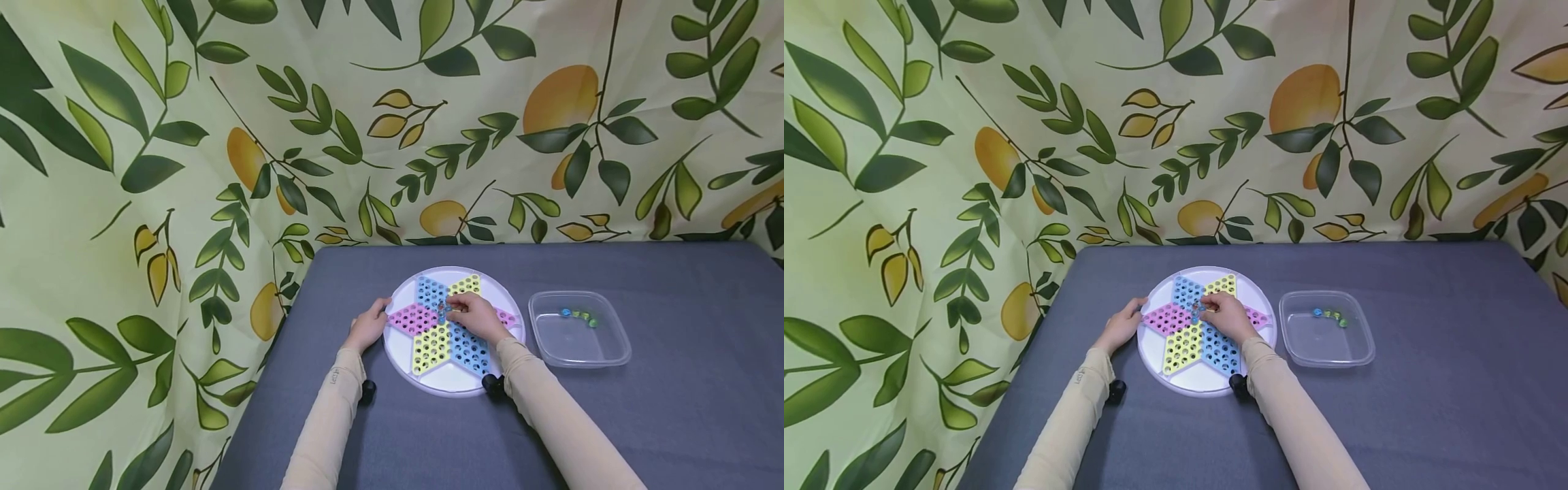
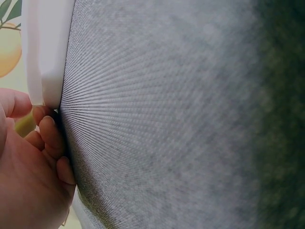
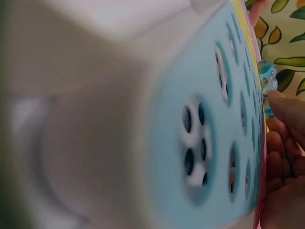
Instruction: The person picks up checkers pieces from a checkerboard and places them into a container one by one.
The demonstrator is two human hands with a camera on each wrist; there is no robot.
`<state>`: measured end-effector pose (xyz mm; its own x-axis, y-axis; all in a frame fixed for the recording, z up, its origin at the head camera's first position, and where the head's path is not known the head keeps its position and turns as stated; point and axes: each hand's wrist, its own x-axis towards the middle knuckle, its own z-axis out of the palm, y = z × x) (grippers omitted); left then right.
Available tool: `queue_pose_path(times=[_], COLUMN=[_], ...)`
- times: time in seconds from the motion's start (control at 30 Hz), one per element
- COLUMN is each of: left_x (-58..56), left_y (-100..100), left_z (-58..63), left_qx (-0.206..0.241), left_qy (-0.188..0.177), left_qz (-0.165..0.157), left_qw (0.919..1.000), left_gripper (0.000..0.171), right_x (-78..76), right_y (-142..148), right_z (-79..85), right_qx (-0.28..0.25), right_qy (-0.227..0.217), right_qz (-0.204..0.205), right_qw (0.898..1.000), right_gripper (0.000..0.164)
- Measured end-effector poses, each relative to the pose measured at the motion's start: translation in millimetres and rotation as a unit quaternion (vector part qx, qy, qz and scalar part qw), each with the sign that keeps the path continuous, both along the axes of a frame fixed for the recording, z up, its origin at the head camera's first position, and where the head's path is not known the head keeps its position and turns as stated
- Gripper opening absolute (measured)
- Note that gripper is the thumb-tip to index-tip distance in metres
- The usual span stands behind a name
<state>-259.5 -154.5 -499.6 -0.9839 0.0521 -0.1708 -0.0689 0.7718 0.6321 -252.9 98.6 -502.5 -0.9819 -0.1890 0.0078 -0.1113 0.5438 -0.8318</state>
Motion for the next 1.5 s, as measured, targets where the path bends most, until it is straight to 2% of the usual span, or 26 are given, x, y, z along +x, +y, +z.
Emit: queue_pose_path(times=[0.3,0.63,0.8,1.13,1.5], left_x=[2.2,4.7,3.1,3.3,2.6], left_y=[1,1,0,2,1], left_z=[3.4,2.4,1.6,0.3,1.2], left_qx=[0.010,-0.008,-0.005,0.006,0.010], left_qy=[0.001,0.007,0.007,0.000,0.002], left_qz=[0.003,-0.001,0.002,0.003,0.003], left_qw=[0.9999,0.9999,1.0000,1.0000,0.9999], left_gripper=[0.039,0.040,0.040,0.039,0.039], right_x=[-1.2,2.6,2.7,5.6,13.1], right_y=[1,-1,-1,4,6], right_z=[-0.2,-2.4,-2.9,-2.9,14.3], right_qx=[0.020,0.016,0.015,-0.024,-0.075], right_qy=[0.029,0.039,0.033,0.004,-0.046], right_qz=[-0.005,-0.011,-0.011,-0.019,-0.020], right_qw=[0.999,0.999,0.999,1.000,0.996], right_gripper=[0.025,0.022,0.023,0.024,0.028])
